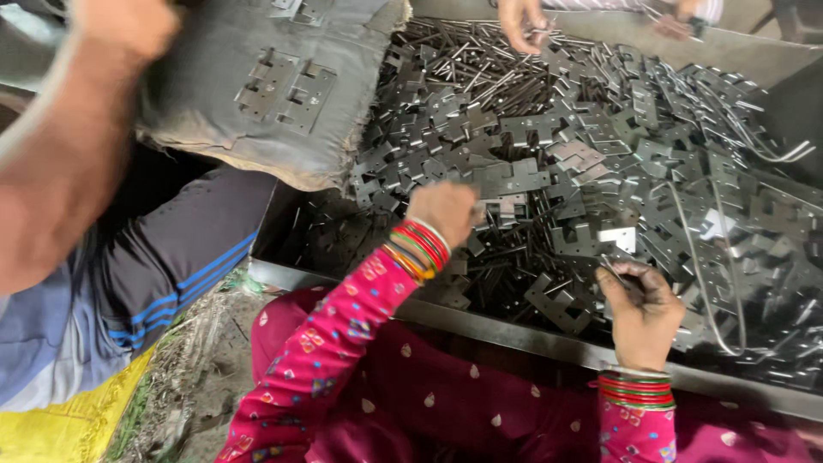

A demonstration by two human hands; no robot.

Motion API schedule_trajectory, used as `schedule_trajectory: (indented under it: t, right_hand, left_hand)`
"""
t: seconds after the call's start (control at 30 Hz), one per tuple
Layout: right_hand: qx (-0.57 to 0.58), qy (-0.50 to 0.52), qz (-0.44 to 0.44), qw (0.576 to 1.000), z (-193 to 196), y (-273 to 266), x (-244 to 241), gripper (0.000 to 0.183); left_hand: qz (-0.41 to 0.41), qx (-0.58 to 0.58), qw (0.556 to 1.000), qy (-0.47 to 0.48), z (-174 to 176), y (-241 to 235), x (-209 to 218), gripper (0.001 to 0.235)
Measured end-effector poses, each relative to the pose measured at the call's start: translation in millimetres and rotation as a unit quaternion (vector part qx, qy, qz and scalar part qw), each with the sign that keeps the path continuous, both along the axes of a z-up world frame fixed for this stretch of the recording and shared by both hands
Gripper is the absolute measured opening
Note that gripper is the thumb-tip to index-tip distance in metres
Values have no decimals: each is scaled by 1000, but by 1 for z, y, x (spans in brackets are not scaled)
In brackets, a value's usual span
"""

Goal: The person sorts various small metal parts from a large metal bin into a separate collection area by hand, while other people assist in the background.

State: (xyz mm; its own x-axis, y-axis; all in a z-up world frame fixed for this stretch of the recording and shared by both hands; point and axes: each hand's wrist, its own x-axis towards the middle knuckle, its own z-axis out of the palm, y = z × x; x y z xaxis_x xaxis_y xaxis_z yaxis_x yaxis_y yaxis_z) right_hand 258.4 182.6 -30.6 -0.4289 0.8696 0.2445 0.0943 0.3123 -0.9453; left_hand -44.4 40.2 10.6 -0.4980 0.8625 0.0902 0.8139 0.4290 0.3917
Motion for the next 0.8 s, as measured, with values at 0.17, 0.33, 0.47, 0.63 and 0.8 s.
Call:
schedule_trajectory:
  t: [0.17, 0.33, 0.47, 0.63, 0.8]
  right_hand:
    - [-189, 257, 21, 948, 71, -23, -4, 11]
    - [-351, 419, -50, 836, 72, -13, 6, 44]
    - [-364, 354, 86, 857, 48, -7, 7, 45]
    - [-344, 54, 145, 926, 27, -29, -33, 44]
    - [318, -381, 89, 864, -2, -54, -90, 30]
  left_hand:
    - [69, -200, 977, 38, -72, 11, 16, 9]
    - [31, -210, 977, -15, -98, 20, -7, 29]
    - [40, -168, 984, -29, -79, 18, -4, 31]
    - [-16, 75, 931, -358, -43, 4, -10, 27]
    - [-62, 255, 778, -571, -33, 12, -13, 22]
